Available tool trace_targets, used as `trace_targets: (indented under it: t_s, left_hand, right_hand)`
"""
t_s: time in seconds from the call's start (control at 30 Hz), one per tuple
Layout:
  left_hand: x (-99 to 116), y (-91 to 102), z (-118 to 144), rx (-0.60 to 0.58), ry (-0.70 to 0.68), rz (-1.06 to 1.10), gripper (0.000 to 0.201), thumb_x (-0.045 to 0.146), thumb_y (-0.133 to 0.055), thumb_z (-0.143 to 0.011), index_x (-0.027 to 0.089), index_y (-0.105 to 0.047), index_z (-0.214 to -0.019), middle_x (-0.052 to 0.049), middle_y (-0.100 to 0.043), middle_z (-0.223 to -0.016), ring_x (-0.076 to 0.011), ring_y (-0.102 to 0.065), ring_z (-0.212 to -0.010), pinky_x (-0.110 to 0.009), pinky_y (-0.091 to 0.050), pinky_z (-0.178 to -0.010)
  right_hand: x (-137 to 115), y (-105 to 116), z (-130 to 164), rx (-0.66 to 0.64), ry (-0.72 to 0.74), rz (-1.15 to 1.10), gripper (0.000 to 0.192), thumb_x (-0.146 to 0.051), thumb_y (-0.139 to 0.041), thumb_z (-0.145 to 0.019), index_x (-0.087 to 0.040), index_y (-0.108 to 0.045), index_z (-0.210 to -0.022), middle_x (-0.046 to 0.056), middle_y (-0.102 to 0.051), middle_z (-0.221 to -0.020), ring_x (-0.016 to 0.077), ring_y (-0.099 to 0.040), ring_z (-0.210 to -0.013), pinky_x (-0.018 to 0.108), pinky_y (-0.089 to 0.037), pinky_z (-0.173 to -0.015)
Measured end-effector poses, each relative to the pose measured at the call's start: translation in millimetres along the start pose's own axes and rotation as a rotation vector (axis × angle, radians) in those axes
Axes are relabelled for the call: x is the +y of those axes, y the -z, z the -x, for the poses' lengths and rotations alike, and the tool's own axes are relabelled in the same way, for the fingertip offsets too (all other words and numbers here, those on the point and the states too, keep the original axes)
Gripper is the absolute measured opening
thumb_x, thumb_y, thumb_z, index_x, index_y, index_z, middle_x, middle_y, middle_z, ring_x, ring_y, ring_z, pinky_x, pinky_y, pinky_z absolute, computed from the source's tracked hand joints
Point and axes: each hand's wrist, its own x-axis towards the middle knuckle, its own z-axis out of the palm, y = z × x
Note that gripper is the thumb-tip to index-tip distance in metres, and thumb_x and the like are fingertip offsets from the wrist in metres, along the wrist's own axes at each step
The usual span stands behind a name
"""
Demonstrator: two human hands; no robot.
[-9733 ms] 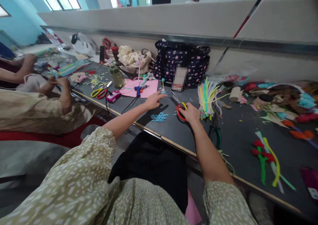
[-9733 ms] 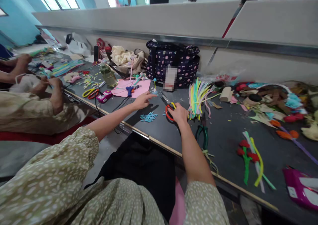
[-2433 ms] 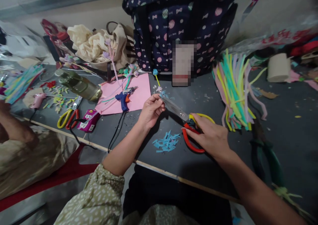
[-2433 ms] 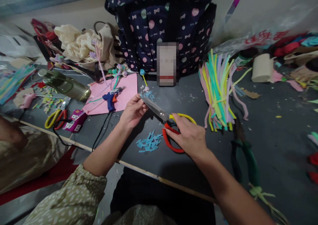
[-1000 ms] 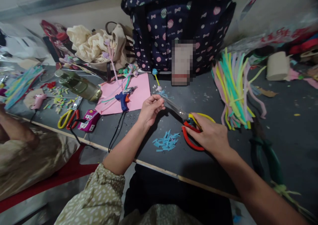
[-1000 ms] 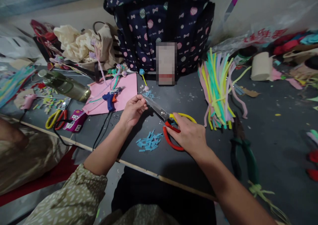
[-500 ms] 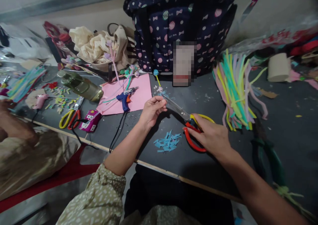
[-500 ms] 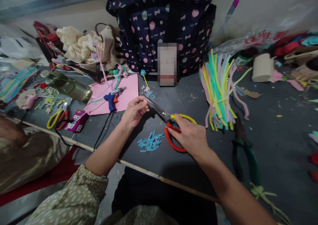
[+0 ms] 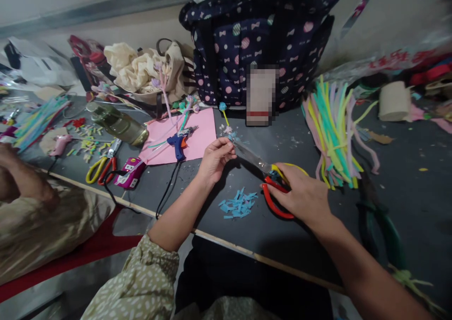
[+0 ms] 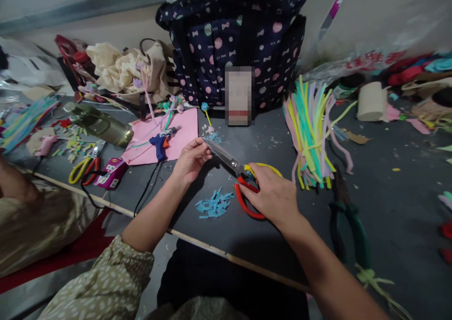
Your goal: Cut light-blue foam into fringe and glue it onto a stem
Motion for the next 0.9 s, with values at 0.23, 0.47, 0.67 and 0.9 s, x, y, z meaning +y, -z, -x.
trace_targets:
  t_s: [0.23, 0.47, 0.67, 0.9]
  left_hand:
    - [0.6, -2.5, 2.3, -0.008, 0.023, -0.01, 0.033, 0.021, -0.086, -0.059, 0.016, -0.061, -0.08, 0.003, -0.064, -0.068, -0.0069, -0.061, -0.058, -0.019, -0.053, -0.059]
    - [-1.2, -0.2, 2.0, -0.037, 0.011, -0.032, 0.032, 0.023, -0.086, -0.061, 0.015, -0.062, -0.08, 0.003, -0.063, -0.067, -0.0061, -0.059, -0.056, -0.019, -0.052, -0.058]
    - [-2.0, -0.1, 1.6, -0.047, -0.001, -0.042, 0.032, 0.023, -0.087, -0.059, 0.016, -0.061, -0.076, 0.005, -0.06, -0.061, -0.0064, -0.058, -0.053, -0.019, -0.051, -0.055]
    - [-4.8, 2.9, 0.3, -0.066, 0.003, -0.063, 0.03, 0.025, -0.085, -0.062, 0.016, -0.062, -0.078, 0.003, -0.063, -0.063, -0.0061, -0.058, -0.053, -0.018, -0.051, -0.056]
  right_hand:
    - [2.7, -2.5, 1.6, 0.041, 0.024, -0.007, 0.045, -0.05, -0.059, -0.088, -0.017, -0.062, -0.118, 0.009, -0.074, -0.099, 0.0203, -0.069, -0.08, 0.028, -0.042, -0.061]
    - [3.5, -1.1, 0.0, 0.049, 0.055, -0.022, 0.046, -0.051, -0.058, -0.089, -0.016, -0.062, -0.118, 0.008, -0.075, -0.097, 0.0201, -0.07, -0.079, 0.028, -0.043, -0.061]
    - [4.3, -1.9, 1.0, 0.052, 0.069, -0.042, 0.046, -0.05, -0.059, -0.089, -0.016, -0.062, -0.119, 0.009, -0.075, -0.101, 0.0214, -0.071, -0.084, 0.028, -0.045, -0.064]
    - [5.9, -5.9, 4.5, 0.027, 0.038, -0.083, 0.044, -0.048, -0.058, -0.089, -0.018, -0.063, -0.121, 0.009, -0.075, -0.098, 0.0224, -0.071, -0.084, 0.029, -0.047, -0.065]
